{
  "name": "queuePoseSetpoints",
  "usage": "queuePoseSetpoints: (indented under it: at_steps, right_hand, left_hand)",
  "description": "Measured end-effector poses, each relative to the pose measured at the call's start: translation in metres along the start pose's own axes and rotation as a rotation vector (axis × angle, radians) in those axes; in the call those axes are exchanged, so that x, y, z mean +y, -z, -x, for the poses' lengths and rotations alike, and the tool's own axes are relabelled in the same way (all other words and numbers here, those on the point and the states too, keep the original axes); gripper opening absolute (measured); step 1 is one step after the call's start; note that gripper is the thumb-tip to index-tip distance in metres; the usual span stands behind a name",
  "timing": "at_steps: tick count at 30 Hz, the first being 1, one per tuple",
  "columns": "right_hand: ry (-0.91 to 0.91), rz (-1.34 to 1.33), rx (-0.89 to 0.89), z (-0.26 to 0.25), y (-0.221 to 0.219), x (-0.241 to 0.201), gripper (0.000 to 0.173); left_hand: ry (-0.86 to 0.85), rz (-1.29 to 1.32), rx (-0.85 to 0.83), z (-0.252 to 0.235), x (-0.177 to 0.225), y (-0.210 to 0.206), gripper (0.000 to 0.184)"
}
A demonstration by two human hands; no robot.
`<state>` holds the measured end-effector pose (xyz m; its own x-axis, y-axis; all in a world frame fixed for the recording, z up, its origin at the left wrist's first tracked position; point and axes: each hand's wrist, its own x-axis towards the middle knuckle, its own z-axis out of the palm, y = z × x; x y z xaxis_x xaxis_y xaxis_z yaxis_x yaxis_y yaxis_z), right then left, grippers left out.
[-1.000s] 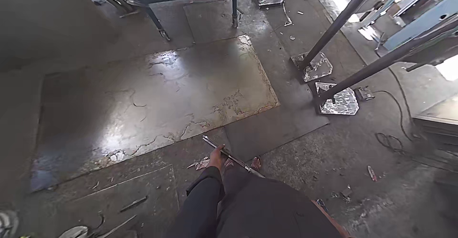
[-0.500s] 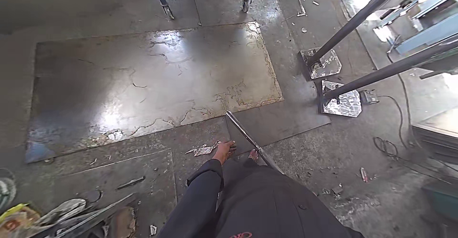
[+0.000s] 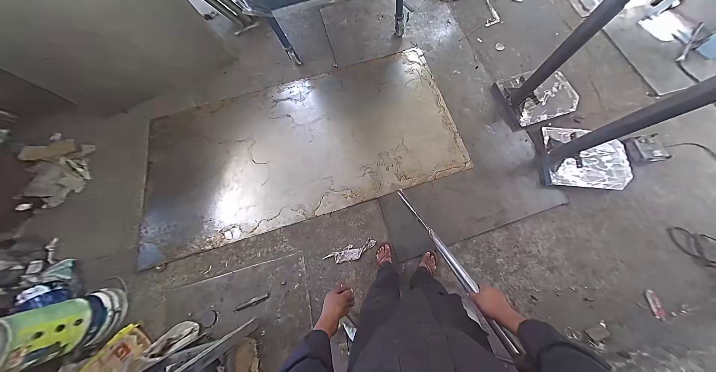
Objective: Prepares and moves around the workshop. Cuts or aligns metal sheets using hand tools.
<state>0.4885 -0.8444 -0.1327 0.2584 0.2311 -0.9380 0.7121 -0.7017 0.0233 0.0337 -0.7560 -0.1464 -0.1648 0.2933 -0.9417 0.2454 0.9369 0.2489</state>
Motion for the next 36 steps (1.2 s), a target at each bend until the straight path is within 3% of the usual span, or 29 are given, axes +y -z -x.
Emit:
queuePoseSetpoints:
  at_steps: [7,12,16,20,26,32,36]
  right_hand:
    - [-0.041,0.031,-0.025,-0.056,-0.002,-0.043,0.045]
    - [-0.071,-0.016,-0.008,-0.084,-0.012,-0.037,0.045]
    - [-0.027,-0.095,-0.099,-0.096,-0.025,-0.017,0.048]
    - [-0.048,-0.069,-0.120,-0.097,-0.017,-0.015,0.043]
    - [-0.047,-0.086,-0.143,-0.107,-0.014,-0.019,0.043]
    - [-0.067,-0.363,-0.195,-0.081,-0.037,0.012,0.047]
    - [-0.141,-0.269,-0.157,-0.048,-0.058,0.046,0.047]
  left_hand:
    - [-0.113,-0.360,-0.032,0.001,-0.001,0.035,0.035]
    - [-0.100,-0.428,0.014,0.002,-0.008,0.041,0.033]
    - [-0.076,-0.454,0.021,0.015,-0.024,0.020,0.033]
    - [-0.115,-0.528,-0.102,0.019,-0.025,-0.023,0.035]
    - [-0.177,-0.640,-0.204,0.036,-0.006,-0.065,0.038]
    - [-0.198,-0.735,-0.236,0.028,0.009,-0.072,0.038]
    - [-0.217,-0.758,-0.250,0.022,0.013,-0.075,0.037]
